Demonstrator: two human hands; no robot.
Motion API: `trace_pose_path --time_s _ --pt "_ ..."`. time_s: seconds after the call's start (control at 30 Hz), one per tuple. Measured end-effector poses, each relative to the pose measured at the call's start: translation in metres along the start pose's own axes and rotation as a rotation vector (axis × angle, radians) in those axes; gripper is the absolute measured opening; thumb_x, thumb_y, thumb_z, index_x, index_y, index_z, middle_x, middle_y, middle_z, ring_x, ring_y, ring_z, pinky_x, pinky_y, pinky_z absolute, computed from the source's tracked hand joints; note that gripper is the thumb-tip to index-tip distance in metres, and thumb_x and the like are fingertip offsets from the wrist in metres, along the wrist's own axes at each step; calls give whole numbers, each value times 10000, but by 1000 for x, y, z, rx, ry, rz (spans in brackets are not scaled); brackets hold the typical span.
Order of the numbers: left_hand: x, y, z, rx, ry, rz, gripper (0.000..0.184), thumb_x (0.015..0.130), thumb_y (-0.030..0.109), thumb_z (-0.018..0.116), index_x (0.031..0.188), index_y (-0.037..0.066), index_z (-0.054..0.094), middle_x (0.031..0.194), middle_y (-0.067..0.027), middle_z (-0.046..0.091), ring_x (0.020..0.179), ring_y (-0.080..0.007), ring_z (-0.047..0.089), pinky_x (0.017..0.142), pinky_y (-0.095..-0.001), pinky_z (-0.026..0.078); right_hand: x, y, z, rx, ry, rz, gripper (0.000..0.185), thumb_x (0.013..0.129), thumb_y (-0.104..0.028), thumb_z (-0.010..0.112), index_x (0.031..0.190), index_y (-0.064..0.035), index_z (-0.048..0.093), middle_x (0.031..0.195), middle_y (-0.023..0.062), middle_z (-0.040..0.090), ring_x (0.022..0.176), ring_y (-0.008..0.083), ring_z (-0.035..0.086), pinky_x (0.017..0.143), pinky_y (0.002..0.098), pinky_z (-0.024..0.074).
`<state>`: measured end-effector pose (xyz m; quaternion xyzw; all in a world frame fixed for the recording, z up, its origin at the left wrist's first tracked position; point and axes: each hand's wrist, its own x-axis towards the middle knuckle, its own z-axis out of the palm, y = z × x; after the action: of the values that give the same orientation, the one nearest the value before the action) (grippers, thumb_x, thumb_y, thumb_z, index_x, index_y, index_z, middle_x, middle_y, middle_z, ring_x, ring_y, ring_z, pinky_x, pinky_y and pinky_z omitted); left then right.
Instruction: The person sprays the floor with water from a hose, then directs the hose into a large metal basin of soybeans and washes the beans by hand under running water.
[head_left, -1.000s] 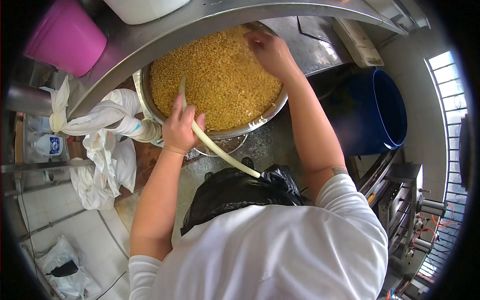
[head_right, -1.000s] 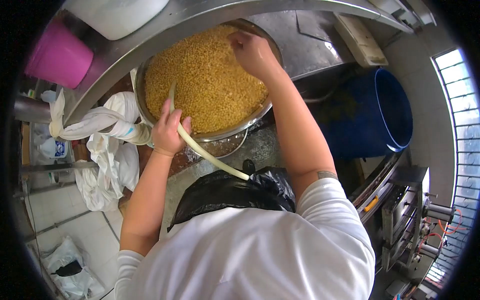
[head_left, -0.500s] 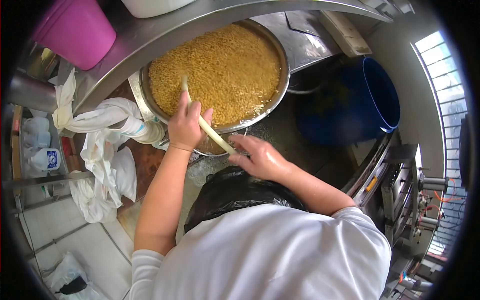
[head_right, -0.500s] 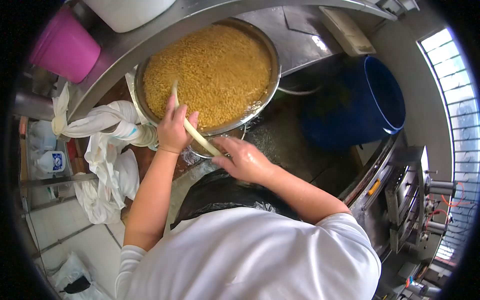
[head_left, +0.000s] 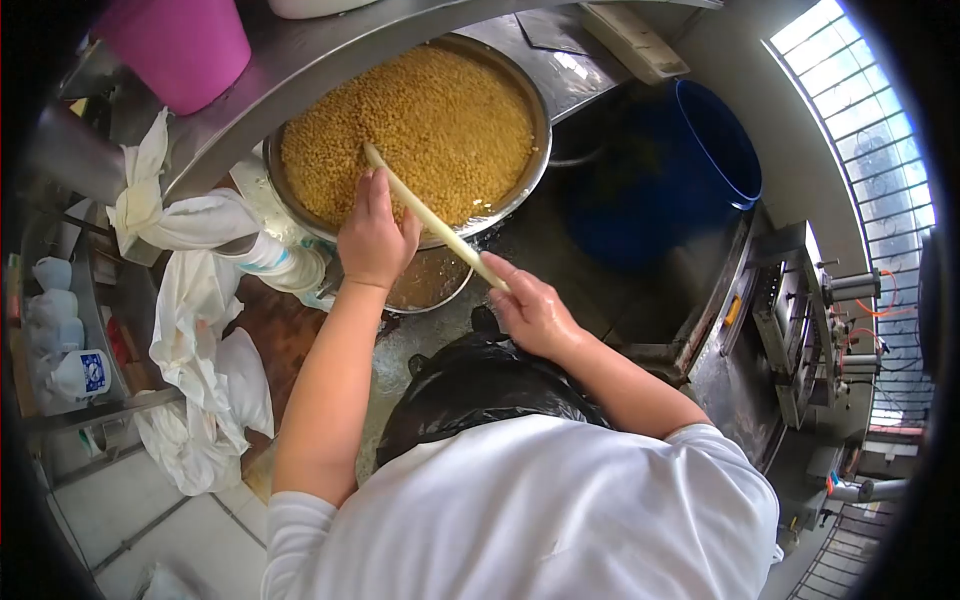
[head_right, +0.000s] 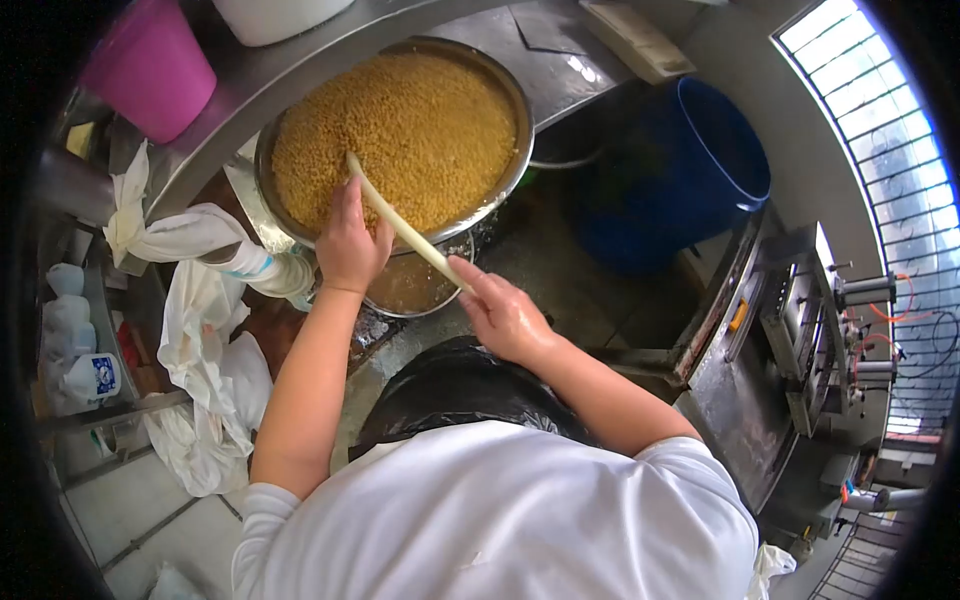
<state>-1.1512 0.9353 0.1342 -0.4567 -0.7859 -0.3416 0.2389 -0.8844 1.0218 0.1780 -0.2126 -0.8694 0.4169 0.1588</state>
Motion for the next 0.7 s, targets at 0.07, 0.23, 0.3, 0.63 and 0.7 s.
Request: trace_pose_path --time_s 0.07,0.23,0.3,0.63,0.7 --pt "-1 -1 1 -54 -24 -15 565 967 353 711 1395 15 563 1355 -286 662 1028 -422 749 807 -475 639 -5 -1 -4 -12 95 -64 498 1048 -135 669 1538 -155 581 1068 244 723 971 417 732 878 471 588" --pt "-1 -1 0 -15 -52 -7 419 976 294 677 1276 4 635 1249 -240 695 987 -399 743 789 -464 631 -11 -10 -41 -71 174 92 471 1064 -159 676 1529 -133 608 1012 192 755 887 247 746 838 358 584" --pt "-1 1 -2 -22 -62 -19 395 976 282 673 1250 0 649 1210 -231 698 978 -400 731 799 -471 621 -10 -10 -53 -64 208 108 463 1081 -180 654 1538 -136 599 900 144 722 844 160 681 827 332 558" --pt "10 19 -19 13 -270 -32 353 961 279 689 1188 9 699 1113 -211 703 1078 -434 641 954 -515 531 0 11 -111 42 141 134 451 1096 -200 606 1541 -129 595 918 93 697 853 134 625 847 324 532" --pt "19 28 -23 19 -382 -58 369 952 305 707 1183 17 708 1128 -213 710 1088 -435 645 968 -516 526 2 19 -123 84 130 141 453 1094 -199 607 1541 -124 595 919 88 698 857 134 626 852 326 532"
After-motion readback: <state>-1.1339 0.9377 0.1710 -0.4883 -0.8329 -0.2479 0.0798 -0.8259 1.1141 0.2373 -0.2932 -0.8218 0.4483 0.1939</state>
